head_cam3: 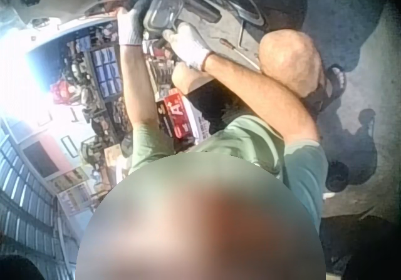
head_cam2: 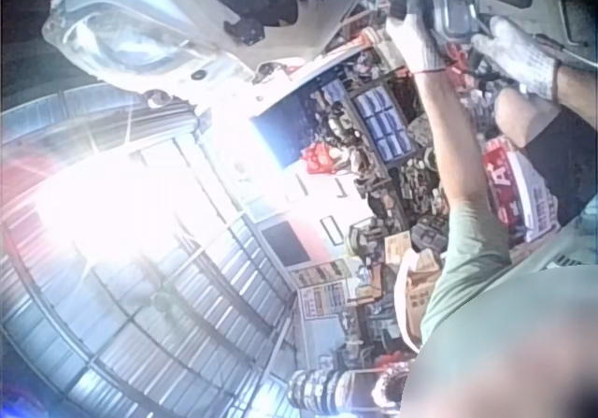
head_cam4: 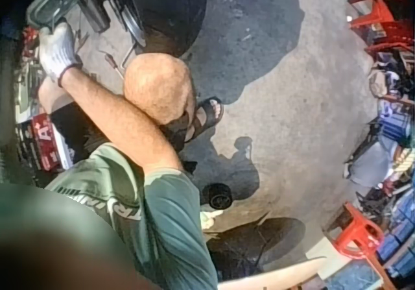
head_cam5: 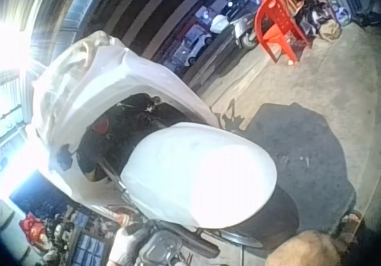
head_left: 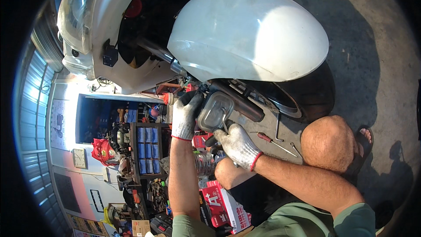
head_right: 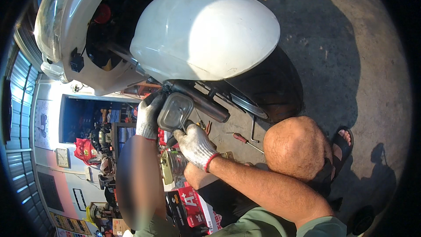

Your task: The person uses a wrench to loosen and remove bolts from the motorcycle's front brake caliper. They detach the caliper from the brake disc and set it aside, then reattach it and tighten the bolts.

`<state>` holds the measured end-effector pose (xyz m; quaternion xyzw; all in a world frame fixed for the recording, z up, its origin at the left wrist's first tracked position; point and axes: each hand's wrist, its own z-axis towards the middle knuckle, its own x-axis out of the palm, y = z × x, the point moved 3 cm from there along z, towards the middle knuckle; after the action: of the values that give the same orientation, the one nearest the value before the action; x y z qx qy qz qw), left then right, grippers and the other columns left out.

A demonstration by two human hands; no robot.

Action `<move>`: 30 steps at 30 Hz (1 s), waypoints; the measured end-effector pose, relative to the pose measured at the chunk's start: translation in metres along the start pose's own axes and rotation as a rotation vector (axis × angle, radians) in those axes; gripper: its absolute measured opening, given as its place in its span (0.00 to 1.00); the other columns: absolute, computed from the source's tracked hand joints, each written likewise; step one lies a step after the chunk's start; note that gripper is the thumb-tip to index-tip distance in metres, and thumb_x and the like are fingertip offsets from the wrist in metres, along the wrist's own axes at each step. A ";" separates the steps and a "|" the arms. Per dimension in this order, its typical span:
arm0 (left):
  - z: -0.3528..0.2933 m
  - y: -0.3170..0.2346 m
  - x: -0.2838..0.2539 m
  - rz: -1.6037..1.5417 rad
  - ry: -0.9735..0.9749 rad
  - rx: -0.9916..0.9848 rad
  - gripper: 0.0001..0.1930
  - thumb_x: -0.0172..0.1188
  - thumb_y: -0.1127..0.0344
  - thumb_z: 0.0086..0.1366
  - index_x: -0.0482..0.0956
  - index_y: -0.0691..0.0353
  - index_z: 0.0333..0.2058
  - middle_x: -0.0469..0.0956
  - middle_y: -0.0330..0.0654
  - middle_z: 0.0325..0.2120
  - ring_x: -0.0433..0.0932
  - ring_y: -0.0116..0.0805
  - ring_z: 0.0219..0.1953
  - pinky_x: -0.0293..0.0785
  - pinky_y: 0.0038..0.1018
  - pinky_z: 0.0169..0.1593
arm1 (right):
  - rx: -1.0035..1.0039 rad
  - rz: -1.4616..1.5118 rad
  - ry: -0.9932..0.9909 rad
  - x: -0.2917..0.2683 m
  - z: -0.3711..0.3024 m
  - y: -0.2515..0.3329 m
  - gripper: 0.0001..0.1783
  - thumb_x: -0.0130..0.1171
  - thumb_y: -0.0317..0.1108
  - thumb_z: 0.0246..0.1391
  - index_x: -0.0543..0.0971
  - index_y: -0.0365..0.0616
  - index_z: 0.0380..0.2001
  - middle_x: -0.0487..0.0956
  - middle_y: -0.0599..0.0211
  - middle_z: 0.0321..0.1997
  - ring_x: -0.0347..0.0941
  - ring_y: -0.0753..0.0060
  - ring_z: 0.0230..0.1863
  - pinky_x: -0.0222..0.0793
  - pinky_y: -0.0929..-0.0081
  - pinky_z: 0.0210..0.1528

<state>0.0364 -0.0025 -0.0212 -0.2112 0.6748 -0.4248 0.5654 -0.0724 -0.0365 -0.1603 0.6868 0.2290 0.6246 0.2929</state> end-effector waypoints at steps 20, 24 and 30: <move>-0.002 -0.003 0.004 -0.039 -0.043 0.009 0.13 0.64 0.72 0.64 0.81 0.72 0.46 0.84 0.45 0.37 0.82 0.29 0.35 0.79 0.23 0.40 | 0.018 -0.198 -0.033 -0.006 -0.012 0.030 0.25 0.60 0.44 0.60 0.79 0.24 0.34 0.80 0.34 0.31 0.80 0.39 0.38 0.72 0.54 0.42; 0.001 0.003 0.002 -0.022 -0.039 0.020 0.13 0.64 0.71 0.64 0.82 0.71 0.46 0.84 0.43 0.36 0.82 0.28 0.34 0.78 0.23 0.39 | 0.042 -0.240 -0.034 -0.009 -0.015 0.038 0.16 0.58 0.37 0.62 0.80 0.29 0.37 0.79 0.59 0.22 0.72 0.75 0.25 0.68 0.66 0.27; -0.006 -0.005 0.001 0.021 -0.027 0.039 0.13 0.63 0.70 0.65 0.82 0.70 0.46 0.84 0.44 0.37 0.82 0.30 0.37 0.78 0.25 0.42 | 0.070 -0.084 -0.025 -0.008 -0.022 0.052 0.17 0.59 0.38 0.61 0.79 0.29 0.37 0.78 0.59 0.21 0.71 0.74 0.23 0.67 0.65 0.26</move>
<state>0.0299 -0.0037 -0.0180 -0.1987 0.6610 -0.4288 0.5829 -0.0978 -0.0766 -0.1292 0.6943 0.2757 0.5946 0.2973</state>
